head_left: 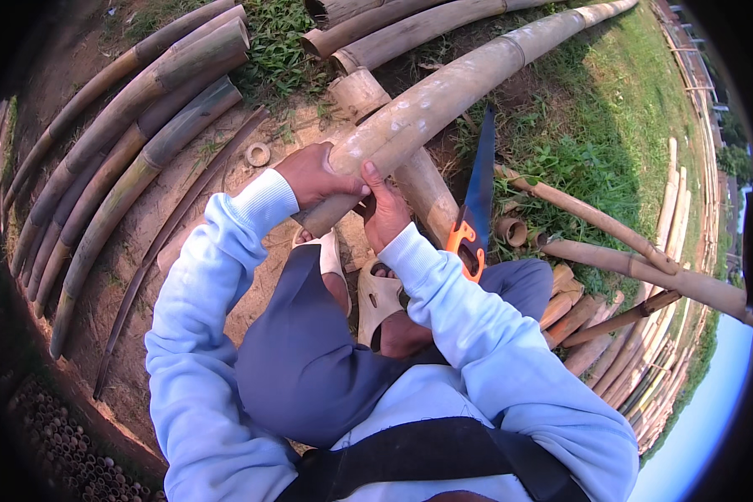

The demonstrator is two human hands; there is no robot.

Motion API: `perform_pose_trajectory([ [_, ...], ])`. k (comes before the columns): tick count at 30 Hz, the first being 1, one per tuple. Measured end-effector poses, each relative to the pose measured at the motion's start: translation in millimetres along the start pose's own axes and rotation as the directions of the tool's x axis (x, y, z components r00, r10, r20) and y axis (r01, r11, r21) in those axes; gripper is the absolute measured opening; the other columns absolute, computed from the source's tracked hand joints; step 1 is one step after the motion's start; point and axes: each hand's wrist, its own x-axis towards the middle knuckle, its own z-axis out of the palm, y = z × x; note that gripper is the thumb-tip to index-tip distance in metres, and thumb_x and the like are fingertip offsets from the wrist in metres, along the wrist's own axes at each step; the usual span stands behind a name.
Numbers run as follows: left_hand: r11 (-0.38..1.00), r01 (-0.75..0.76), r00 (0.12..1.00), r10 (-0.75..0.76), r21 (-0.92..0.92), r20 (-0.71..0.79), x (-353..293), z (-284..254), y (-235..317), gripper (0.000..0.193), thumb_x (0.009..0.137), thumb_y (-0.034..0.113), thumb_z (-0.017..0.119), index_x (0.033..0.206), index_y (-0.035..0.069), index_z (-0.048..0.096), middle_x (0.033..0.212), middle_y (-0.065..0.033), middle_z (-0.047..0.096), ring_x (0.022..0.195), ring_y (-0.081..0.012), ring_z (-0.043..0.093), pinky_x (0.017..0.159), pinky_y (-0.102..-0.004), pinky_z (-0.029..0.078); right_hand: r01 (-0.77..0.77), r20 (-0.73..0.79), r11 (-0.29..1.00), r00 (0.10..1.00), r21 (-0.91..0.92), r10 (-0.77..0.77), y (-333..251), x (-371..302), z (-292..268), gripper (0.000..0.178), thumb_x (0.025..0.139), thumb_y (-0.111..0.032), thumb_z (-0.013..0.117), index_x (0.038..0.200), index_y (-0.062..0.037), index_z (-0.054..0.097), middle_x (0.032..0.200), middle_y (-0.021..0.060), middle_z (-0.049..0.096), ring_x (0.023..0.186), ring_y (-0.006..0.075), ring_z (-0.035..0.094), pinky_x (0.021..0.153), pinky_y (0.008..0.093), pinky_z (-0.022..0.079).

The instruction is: The person sits on the ground and uses a hand saw to cut bamboo poles into shorter sections. They repeatedly position a pole on a support, saw through it, and move the cut piece aside.

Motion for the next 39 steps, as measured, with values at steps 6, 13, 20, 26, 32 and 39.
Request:
perform_pose_trajectory([
  [6, 0.993, 0.114, 0.993, -0.114, 0.010, -0.002, -108, -30, -3, 0.084, 0.069, 0.042, 0.088, 0.132, -0.004, 0.054, 0.117, -0.0167, 0.067, 0.110, -0.0242, 0.063, 0.099, -0.0362, 0.047, -0.068, 0.135, 0.960, 0.985, -0.272, 0.108, 54, -39, 50, 0.076, 0.092, -0.050, 0.069, 0.143, -0.0003, 0.044, 0.132, 0.0209, 0.057, 0.129, 0.0298, 0.051, 0.110, 0.0382, 0.039],
  [13, 0.911, 0.406, 0.914, -0.406, -0.070, 0.013, -180, -43, -64, 0.092, 0.068, 0.036, 0.086, 0.143, 0.001, 0.047, 0.124, -0.0141, 0.063, 0.112, -0.0239, 0.060, 0.100, -0.0360, 0.046, -0.073, 0.419, 0.636, 0.695, -0.768, 0.585, 45, -25, 7, 0.053, 0.103, -0.044, 0.054, 0.132, -0.0003, 0.061, 0.121, 0.0084, 0.066, 0.115, 0.0152, 0.058, 0.104, 0.0304, 0.042],
  [20, 0.932, 0.362, 0.928, -0.358, 0.020, -0.106, -170, -20, -126, 0.090, 0.070, 0.045, 0.088, 0.141, 0.004, 0.051, 0.129, -0.0184, 0.062, 0.121, -0.0304, 0.057, 0.106, -0.0382, 0.042, -0.047, 0.271, 0.776, 0.922, -0.628, 0.275, -24, -72, -94, 0.047, 0.105, -0.029, 0.053, 0.138, 0.0037, 0.052, 0.127, 0.0165, 0.066, 0.116, 0.0233, 0.064, 0.101, 0.0320, 0.048],
  [26, 0.948, -0.072, 0.342, -0.268, -0.309, -0.901, -235, 15, -175, 0.035, 0.096, 0.032, 0.068, 0.107, -0.001, 0.067, 0.094, -0.0072, 0.070, 0.087, -0.0126, 0.063, 0.084, -0.0286, 0.051, -0.115, -0.085, 0.696, 0.993, -0.708, 0.077, -37, -107, -131, 0.039, 0.104, -0.024, 0.056, 0.131, 0.0037, 0.059, 0.116, 0.0167, 0.070, 0.098, 0.0201, 0.070, 0.087, 0.0303, 0.054],
  [32, 0.776, -0.331, 0.327, -0.440, -0.537, -0.837, -236, 104, -164, 0.031, 0.095, 0.031, 0.069, 0.099, 0.000, 0.074, 0.082, -0.0018, 0.067, 0.075, -0.0072, 0.055, 0.071, -0.0241, 0.046, 0.029, 0.001, 0.430, 0.998, -0.902, -0.065, -35, -106, -146, 0.035, 0.099, -0.014, 0.063, 0.127, 0.0063, 0.059, 0.104, 0.0134, 0.071, 0.089, 0.0154, 0.067, 0.083, 0.0269, 0.053],
  [39, 0.728, -0.417, 0.322, -0.442, -0.544, -0.837, -215, 110, -156, 0.031, 0.091, 0.028, 0.076, 0.097, -0.002, 0.073, 0.082, 0.0008, 0.066, 0.074, -0.0057, 0.053, 0.068, -0.0227, 0.042, 0.176, 0.202, -0.102, 0.904, -0.979, -0.378, -54, -101, -193, 0.035, 0.092, -0.019, 0.073, 0.120, 0.0018, 0.063, 0.082, 0.0027, 0.063, 0.070, 0.0102, 0.057, 0.070, 0.0269, 0.049],
])
